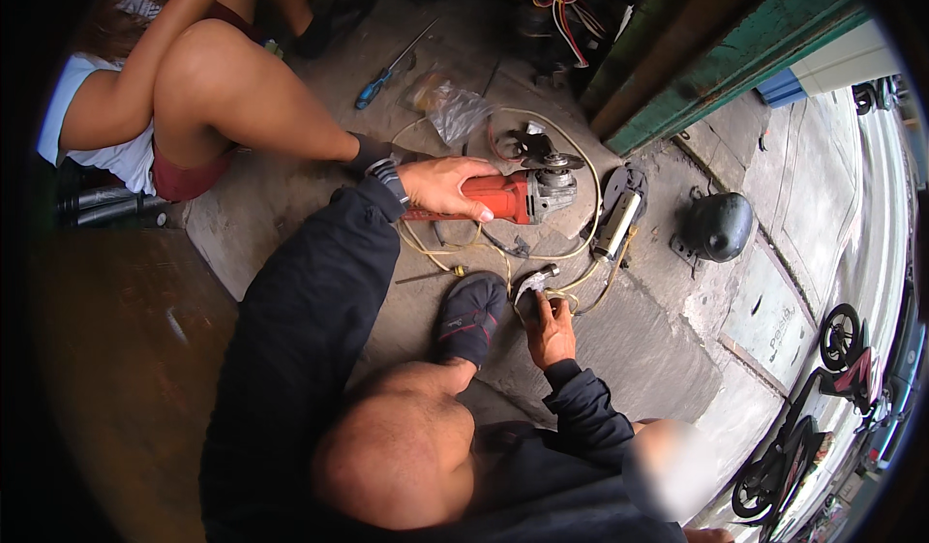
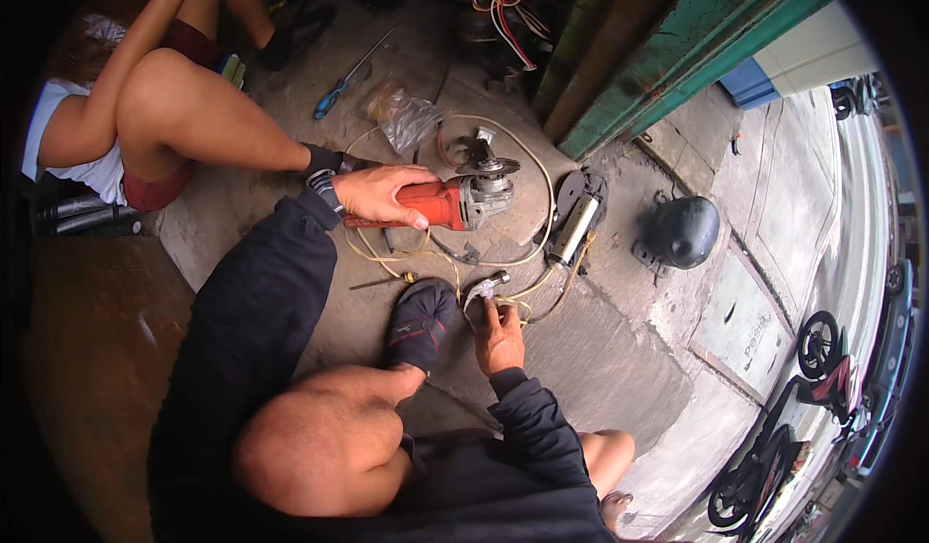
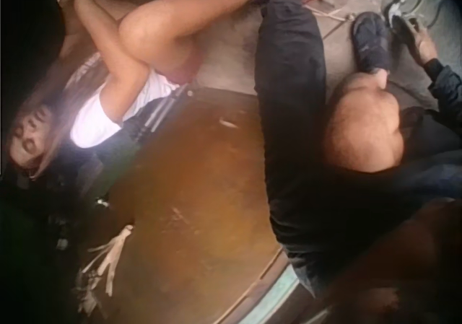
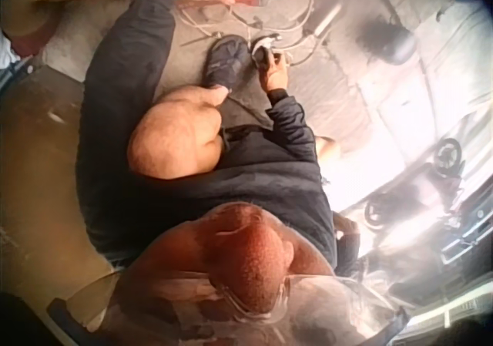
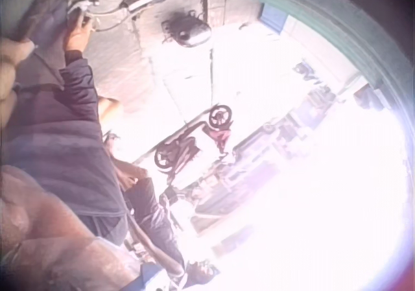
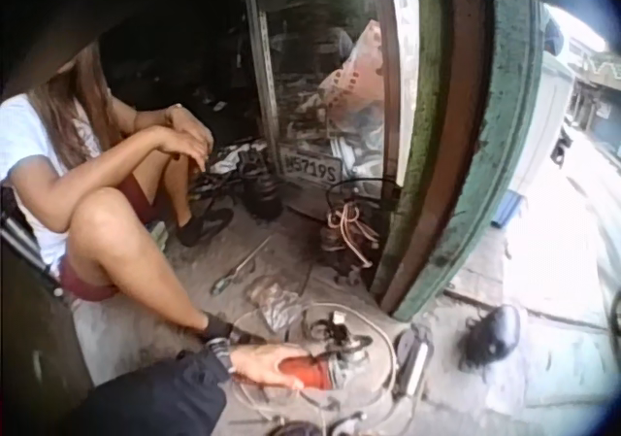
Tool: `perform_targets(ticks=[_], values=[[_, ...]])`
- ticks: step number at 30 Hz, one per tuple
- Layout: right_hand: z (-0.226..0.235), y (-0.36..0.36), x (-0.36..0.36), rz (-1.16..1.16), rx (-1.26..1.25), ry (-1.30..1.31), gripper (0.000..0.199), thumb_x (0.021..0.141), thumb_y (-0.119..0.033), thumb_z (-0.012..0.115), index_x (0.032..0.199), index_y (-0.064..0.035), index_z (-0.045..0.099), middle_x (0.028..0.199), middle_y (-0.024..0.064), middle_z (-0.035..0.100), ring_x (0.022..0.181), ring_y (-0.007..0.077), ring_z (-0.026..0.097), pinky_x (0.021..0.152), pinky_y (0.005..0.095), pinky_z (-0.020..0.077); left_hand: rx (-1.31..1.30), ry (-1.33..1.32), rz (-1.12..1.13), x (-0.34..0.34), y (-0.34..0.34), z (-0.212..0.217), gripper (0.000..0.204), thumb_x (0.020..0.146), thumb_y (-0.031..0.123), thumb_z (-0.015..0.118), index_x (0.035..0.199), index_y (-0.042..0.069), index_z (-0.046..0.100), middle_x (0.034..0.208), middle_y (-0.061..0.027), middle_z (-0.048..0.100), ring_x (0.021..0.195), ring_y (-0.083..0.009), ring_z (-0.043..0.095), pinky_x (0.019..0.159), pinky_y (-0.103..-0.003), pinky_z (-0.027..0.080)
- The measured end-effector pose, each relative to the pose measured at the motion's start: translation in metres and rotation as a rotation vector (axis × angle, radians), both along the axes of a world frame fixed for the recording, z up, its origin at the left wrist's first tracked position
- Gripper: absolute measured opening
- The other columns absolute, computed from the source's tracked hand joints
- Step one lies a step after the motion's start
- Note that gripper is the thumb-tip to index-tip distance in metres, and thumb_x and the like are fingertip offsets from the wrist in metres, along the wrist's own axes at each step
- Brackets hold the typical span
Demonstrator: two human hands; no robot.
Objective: The person disassembles metal motor components by hand, using a hammer to strike a part held by an assistant. The person also handles a cloth and a pair of pliers during the process.
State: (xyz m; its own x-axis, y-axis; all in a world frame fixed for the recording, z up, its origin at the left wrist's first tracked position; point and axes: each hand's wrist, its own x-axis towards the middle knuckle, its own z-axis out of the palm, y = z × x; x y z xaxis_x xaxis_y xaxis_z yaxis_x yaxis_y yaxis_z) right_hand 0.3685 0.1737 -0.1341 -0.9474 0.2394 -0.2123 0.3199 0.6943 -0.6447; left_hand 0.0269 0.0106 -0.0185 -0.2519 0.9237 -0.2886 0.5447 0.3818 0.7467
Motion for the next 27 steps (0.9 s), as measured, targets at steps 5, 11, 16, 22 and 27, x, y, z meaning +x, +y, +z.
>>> perform_targets(ticks=[5, 11, 16, 22, 27], values=[[0.038, 0.012, -0.020, 0.024, 0.005, -0.012, 0.055, 0.087, -0.012, 0.071, 0.138, -0.0035, 0.053, 0.110, 0.0202, 0.057, 0.102, 0.0371, 0.061, 0.087, 0.0444, 0.0507, 0.066, 0.109, 0.032, 0.010, -0.003, -0.011, 0.076, 0.081, 0.045, 0.079, 0.130, -0.008, 0.054, 0.124, -0.0210, 0.059, 0.117, -0.0359, 0.059, 0.102, -0.040, 0.046], [0.157, 0.006, -0.085, 0.004, -0.155, 0.108, 0.073, 0.089, -0.015, 0.069, 0.146, 0.0108, 0.032, 0.081, 0.0196, 0.068, 0.076, 0.0395, 0.068, 0.071, 0.0471, 0.0542, 0.032, 0.069, 0.078, 0.026, -0.001, 0.007, 0.071, 0.081, 0.043, 0.079, 0.127, -0.007, 0.056, 0.118, -0.0208, 0.060, 0.112, -0.0365, 0.060, 0.097, -0.041, 0.047], [0.180, 0.016, -0.119, 0.044, 0.018, -0.033, 0.085, 0.091, -0.030, 0.066, 0.151, 0.0121, 0.023, 0.084, 0.0279, 0.070, 0.075, 0.0443, 0.070, 0.070, 0.0515, 0.0542, -0.064, 0.051, 0.139, 0.035, 0.007, 0.015, 0.074, 0.080, 0.045, 0.080, 0.126, -0.008, 0.056, 0.115, -0.0226, 0.062, 0.110, -0.0372, 0.062, 0.097, -0.041, 0.048], [0.175, 0.031, -0.138, 0.077, 0.084, -0.068, 0.084, 0.091, -0.033, 0.064, 0.153, 0.0075, 0.025, 0.083, 0.0307, 0.069, 0.079, 0.0459, 0.070, 0.074, 0.0516, 0.0552, -0.004, 0.125, 0.266, 0.052, 0.006, 0.011, 0.076, 0.082, 0.050, 0.078, 0.126, -0.009, 0.056, 0.114, -0.0237, 0.062, 0.110, -0.0359, 0.063, 0.096, -0.041, 0.048], [0.176, 0.037, -0.136, 0.127, 0.092, -0.039, 0.086, 0.090, -0.028, 0.066, 0.157, -0.0016, 0.019, 0.085, 0.0286, 0.070, 0.080, 0.0451, 0.070, 0.074, 0.0514, 0.0554, 0.057, -0.067, 0.287, 0.061, -0.006, 0.012, 0.073, 0.086, 0.049, 0.077, 0.130, -0.006, 0.055, 0.115, -0.0177, 0.061, 0.107, -0.0282, 0.062, 0.094, -0.037, 0.048]])
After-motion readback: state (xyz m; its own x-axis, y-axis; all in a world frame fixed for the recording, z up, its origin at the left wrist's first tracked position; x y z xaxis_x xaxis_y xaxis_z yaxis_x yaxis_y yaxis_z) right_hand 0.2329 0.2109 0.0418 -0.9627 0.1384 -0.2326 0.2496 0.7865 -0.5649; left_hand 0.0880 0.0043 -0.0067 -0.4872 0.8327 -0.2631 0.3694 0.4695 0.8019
